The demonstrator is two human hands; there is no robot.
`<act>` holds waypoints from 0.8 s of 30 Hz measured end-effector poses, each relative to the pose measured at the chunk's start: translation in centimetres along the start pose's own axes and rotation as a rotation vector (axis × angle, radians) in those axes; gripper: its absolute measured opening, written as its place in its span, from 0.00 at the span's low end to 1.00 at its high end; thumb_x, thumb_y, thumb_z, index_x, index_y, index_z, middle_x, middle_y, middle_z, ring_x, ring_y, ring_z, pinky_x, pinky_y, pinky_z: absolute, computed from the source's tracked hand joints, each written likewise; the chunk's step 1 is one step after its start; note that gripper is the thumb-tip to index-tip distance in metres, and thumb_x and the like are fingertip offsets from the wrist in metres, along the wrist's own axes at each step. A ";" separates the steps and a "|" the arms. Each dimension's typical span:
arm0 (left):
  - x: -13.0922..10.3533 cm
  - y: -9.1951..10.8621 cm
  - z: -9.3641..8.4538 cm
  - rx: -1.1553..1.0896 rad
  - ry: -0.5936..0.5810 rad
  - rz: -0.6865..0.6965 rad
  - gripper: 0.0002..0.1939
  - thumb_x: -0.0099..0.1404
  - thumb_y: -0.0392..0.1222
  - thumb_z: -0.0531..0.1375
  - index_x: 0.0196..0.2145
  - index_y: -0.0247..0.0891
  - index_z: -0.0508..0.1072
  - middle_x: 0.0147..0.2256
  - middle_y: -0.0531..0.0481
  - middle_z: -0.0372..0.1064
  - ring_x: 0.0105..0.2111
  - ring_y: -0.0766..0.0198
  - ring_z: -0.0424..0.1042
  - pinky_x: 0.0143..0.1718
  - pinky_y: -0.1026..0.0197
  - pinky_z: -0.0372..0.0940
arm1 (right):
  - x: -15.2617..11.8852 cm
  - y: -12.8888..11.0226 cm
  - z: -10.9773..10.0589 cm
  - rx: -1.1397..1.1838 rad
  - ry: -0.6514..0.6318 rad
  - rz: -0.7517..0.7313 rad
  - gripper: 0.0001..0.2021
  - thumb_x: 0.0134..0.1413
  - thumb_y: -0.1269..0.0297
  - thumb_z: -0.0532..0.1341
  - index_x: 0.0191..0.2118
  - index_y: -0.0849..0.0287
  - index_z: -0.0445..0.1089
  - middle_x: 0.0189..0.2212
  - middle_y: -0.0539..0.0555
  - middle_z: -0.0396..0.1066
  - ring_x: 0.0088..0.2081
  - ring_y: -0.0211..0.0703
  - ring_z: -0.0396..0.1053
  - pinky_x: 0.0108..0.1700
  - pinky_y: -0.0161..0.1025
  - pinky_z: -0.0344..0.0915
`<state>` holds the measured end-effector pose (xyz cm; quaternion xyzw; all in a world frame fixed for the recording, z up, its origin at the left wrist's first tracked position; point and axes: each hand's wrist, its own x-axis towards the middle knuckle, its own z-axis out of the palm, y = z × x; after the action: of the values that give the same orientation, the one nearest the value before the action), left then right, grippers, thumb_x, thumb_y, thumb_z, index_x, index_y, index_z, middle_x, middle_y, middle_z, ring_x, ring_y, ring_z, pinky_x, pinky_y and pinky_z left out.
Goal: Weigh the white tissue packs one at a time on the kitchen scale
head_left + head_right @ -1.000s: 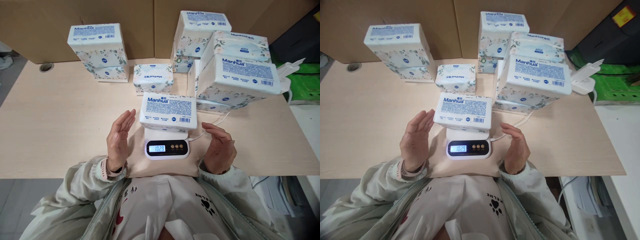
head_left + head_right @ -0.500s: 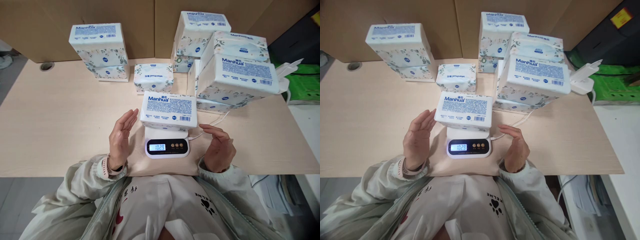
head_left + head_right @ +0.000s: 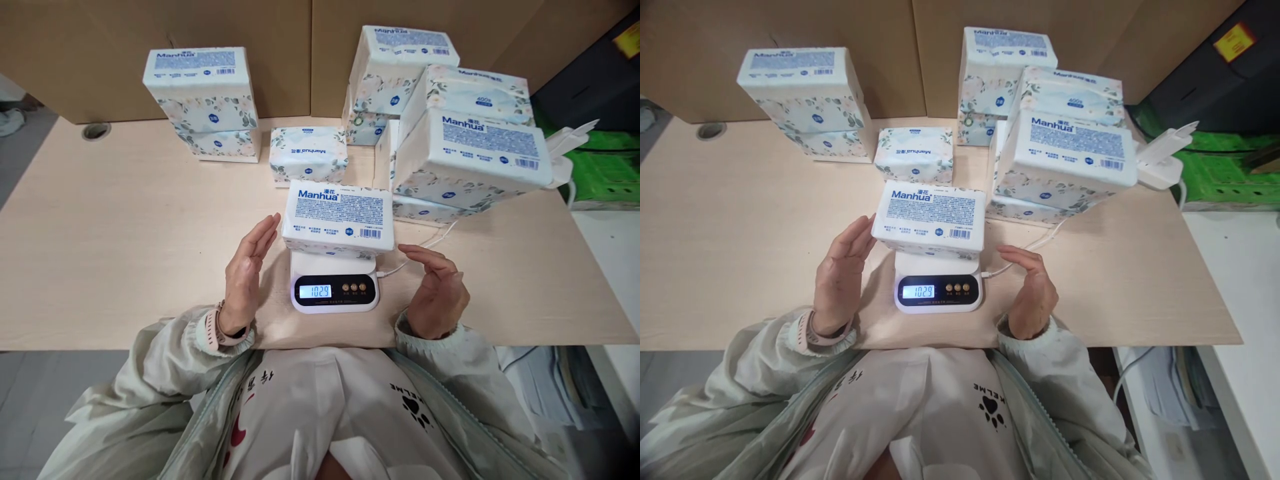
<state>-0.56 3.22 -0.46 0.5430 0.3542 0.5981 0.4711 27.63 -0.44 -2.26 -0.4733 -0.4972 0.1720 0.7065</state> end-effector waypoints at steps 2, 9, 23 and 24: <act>0.0 -0.1 -0.1 0.014 -0.014 0.008 0.31 0.76 0.65 0.58 0.67 0.46 0.76 0.68 0.43 0.70 0.72 0.46 0.66 0.77 0.42 0.59 | -0.1 -0.1 -0.2 -0.036 -0.006 0.021 0.24 0.77 0.53 0.49 0.47 0.53 0.84 0.45 0.57 0.84 0.51 0.57 0.80 0.59 0.64 0.70; 0.1 -0.5 -0.1 0.002 -0.235 -0.059 0.32 0.76 0.60 0.62 0.72 0.48 0.69 0.74 0.46 0.61 0.77 0.47 0.57 0.79 0.45 0.56 | 0.9 -2.0 -0.6 -0.201 -0.507 0.045 0.27 0.74 0.53 0.56 0.74 0.47 0.64 0.67 0.55 0.73 0.66 0.56 0.71 0.67 0.59 0.70; 7.6 -0.8 -11.9 0.300 0.360 0.233 0.29 0.68 0.62 0.71 0.53 0.42 0.66 0.54 0.62 0.77 0.69 0.48 0.69 0.72 0.36 0.59 | 7.4 -1.9 19.2 -0.026 -1.161 0.105 0.35 0.67 0.53 0.62 0.74 0.57 0.56 0.77 0.62 0.58 0.75 0.56 0.62 0.75 0.59 0.65; 8.2 -1.5 -13.0 0.345 0.365 0.210 0.33 0.65 0.63 0.73 0.52 0.42 0.63 0.54 0.62 0.76 0.69 0.47 0.68 0.73 0.35 0.58 | 7.5 -1.0 20.9 -0.044 -1.174 0.133 0.35 0.66 0.56 0.62 0.74 0.60 0.57 0.76 0.63 0.60 0.74 0.56 0.64 0.74 0.57 0.66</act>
<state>-12.79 12.62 -1.38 0.5321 0.4715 0.6626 0.2354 12.67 14.81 3.77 -0.3437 -0.7777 0.4389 0.2905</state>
